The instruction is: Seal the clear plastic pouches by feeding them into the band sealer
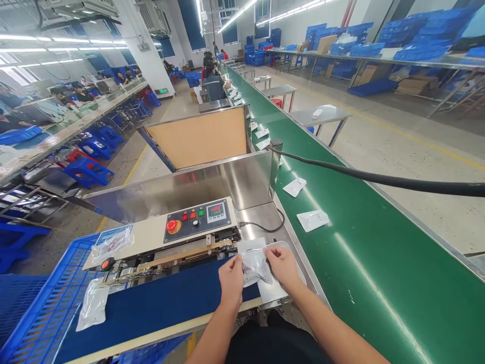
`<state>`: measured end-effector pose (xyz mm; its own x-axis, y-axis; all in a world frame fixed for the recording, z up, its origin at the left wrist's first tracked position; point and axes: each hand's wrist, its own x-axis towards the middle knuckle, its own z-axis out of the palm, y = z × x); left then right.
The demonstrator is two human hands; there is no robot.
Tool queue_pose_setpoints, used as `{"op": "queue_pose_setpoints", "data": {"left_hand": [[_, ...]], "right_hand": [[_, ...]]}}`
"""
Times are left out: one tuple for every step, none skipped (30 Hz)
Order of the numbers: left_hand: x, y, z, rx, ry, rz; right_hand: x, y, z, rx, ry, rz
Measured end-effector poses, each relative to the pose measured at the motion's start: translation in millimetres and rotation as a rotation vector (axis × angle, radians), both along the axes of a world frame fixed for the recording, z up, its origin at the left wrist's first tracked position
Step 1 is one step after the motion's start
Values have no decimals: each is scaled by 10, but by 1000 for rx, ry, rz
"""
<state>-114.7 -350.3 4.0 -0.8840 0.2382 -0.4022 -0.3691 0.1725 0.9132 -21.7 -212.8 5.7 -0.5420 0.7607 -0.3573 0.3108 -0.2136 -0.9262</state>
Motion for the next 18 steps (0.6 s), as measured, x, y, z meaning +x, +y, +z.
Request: {"op": "queue_pose_setpoints", "data": {"left_hand": [[-51, 10, -32, 33, -39, 48], [-98, 9, -61, 70, -68, 85], [-142, -4, -87, 102, -91, 113], [-180, -30, -110, 124, -106, 135], [-214, -68, -129, 134, -113, 153], [-245, -114, -145, 137, -118, 167], [-273, -166, -157, 136, -121, 183], [-301, -223, -165, 136, -124, 198], [-330, -280, -169, 140, -126, 213], [-359, -339, -170, 142, -124, 225], [-390, -400, -167, 140, -115, 235], [-420, -465, -161, 129, -103, 241], [-448, -536, -152, 107, -86, 246], [-472, -616, -140, 75, -64, 256], [-488, -706, -127, 35, -34, 278], [-495, -806, -112, -13, 5, 309], [-491, -914, -95, -69, 53, 350], [-476, -1024, -76, -130, 107, 395]], "right_hand": [[-68, 4, -14, -56, 8, -9], [-137, 3, -25, -104, 13, -14], [-206, -2, -34, -142, 11, -10], [-275, -15, -41, -167, 0, -1], [-343, -35, -48, -182, -15, 12], [-410, -66, -54, -190, -30, 27], [-474, -106, -58, -197, -41, 49], [-534, -155, -60, -203, -48, 74], [-588, -208, -58, -212, -49, 105], [-635, -255, -52, -226, -46, 142], [-670, -285, -42, -245, -41, 186], [-691, -283, -31, -261, -35, 228], [-694, -235, -20, -263, -33, 257], [-677, -130, -16, -237, -39, 263], [-639, 37, -23, -176, -57, 243], [-579, 266, -47, -81, -89, 192], [-497, 545, -92, 35, -138, 110], [-394, 860, -159, 156, -210, 12]]}}
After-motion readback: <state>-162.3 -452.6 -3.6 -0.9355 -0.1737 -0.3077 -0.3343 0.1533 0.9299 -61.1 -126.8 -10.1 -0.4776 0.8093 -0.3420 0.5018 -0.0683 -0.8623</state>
